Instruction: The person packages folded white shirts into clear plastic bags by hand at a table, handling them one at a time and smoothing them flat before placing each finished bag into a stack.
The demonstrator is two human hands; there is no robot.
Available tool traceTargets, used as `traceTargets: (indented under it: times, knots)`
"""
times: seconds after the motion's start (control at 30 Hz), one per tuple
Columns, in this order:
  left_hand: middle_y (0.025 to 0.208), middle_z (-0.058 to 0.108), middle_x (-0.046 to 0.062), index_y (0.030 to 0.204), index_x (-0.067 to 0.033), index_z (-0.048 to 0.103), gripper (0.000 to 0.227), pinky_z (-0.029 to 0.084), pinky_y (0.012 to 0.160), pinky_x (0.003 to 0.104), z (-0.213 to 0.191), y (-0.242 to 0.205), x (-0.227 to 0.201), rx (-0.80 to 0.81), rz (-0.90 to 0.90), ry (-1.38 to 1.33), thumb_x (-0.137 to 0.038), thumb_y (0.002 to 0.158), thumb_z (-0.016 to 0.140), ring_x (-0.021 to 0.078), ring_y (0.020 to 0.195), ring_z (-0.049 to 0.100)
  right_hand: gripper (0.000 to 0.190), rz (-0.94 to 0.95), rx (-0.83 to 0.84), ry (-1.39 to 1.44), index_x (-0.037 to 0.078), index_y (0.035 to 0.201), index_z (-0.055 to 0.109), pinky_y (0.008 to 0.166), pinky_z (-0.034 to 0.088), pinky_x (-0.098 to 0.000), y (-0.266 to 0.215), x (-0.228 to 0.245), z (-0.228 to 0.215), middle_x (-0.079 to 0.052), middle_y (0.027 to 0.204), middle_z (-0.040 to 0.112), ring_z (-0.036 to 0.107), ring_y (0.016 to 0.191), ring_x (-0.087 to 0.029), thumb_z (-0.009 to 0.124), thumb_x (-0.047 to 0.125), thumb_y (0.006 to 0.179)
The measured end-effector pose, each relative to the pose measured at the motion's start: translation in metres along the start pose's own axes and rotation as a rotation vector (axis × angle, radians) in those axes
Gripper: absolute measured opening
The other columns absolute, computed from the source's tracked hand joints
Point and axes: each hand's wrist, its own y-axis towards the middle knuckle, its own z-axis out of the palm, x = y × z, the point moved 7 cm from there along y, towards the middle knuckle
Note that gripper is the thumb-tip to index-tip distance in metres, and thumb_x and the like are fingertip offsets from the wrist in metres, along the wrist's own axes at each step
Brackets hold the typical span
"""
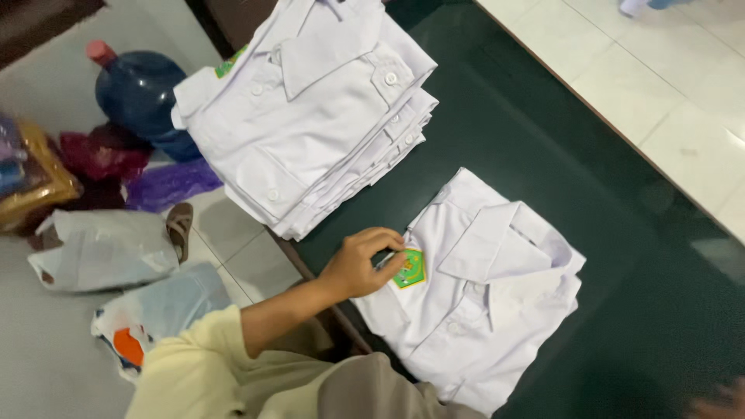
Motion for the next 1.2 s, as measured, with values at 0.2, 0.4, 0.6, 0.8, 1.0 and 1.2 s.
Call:
traceTargets:
  times: [0.2, 0.4, 0.6, 0.8, 1.0, 1.2]
  knots:
    - [0.085, 0.064, 0.008, 0.082, -0.0091, 0.06, 0.014, 0.052, 0.07, 0.034, 0.053, -0.021, -0.007, 0.083, 0.071, 0.122, -0.017, 0.074, 0.066, 0.0273, 0.078, 0.065, 0.052, 0.3, -0.068, -0.082, 0.002, 0.119, 0.053, 0.072, 0.049, -0.0581, -0.02, 0.055, 0.099, -0.034, 0.092, 0.064, 0.062, 0.09, -0.05, 0.05, 0.043, 0.089]
    - [0.083, 0.059, 0.019, 0.105, 0.0018, 0.056, 0.038, 0.045, 0.07, 0.048, 0.07, -0.009, -0.028, 0.147, -0.018, 0.157, -0.017, 0.073, 0.063, 0.04, 0.075, 0.058, 0.058, 0.357, -0.27, -0.117, -0.002, 0.119, 0.044, 0.072, 0.048, -0.0602, -0.031, 0.047, 0.107, -0.035, 0.092, 0.061, 0.06, 0.089, -0.053, 0.049, 0.05, 0.093]
    - [0.072, 0.061, 0.01, 0.094, -0.01, 0.057, 0.028, 0.044, 0.065, 0.046, 0.075, 0.008, -0.009, 0.195, -0.201, 0.183, -0.026, 0.073, 0.066, 0.0353, 0.073, 0.059, 0.054, 0.322, -0.377, -0.11, 0.0, 0.113, 0.047, 0.068, 0.05, -0.0566, -0.026, 0.043, 0.109, -0.03, 0.085, 0.061, 0.062, 0.084, -0.05, 0.05, 0.05, 0.092]
    - [0.089, 0.066, 0.017, 0.107, -0.0097, 0.051, 0.035, 0.048, 0.073, 0.052, 0.068, 0.02, 0.023, 0.396, -0.493, 0.225, -0.029, 0.078, 0.057, 0.0424, 0.082, 0.064, 0.037, 0.161, -0.624, 0.068, 0.002, 0.105, 0.058, 0.068, 0.048, -0.0498, -0.007, 0.041, 0.063, -0.022, 0.078, 0.064, 0.063, 0.081, -0.042, 0.064, 0.036, 0.091]
    - [0.074, 0.064, 0.023, 0.084, 0.0003, 0.066, 0.049, 0.051, 0.064, 0.052, 0.106, 0.067, 0.042, 0.331, -0.44, 0.461, -0.047, 0.085, 0.053, 0.0439, 0.075, 0.065, 0.038, 0.211, -0.617, 0.014, 0.006, 0.089, 0.07, 0.061, 0.052, -0.0412, 0.055, 0.014, 0.061, -0.013, 0.072, 0.067, 0.066, 0.072, -0.033, 0.066, 0.044, 0.088]
    - [0.068, 0.064, 0.014, 0.075, -0.0078, 0.07, 0.043, 0.055, 0.058, 0.043, 0.135, 0.08, 0.045, 0.361, -0.347, 0.72, -0.05, 0.079, 0.061, 0.0331, 0.074, 0.065, 0.033, 0.243, -0.572, 0.013, 0.006, 0.091, 0.07, 0.063, 0.053, -0.0439, 0.06, 0.034, 0.067, -0.014, 0.076, 0.067, 0.066, 0.077, -0.035, 0.072, 0.037, 0.081]
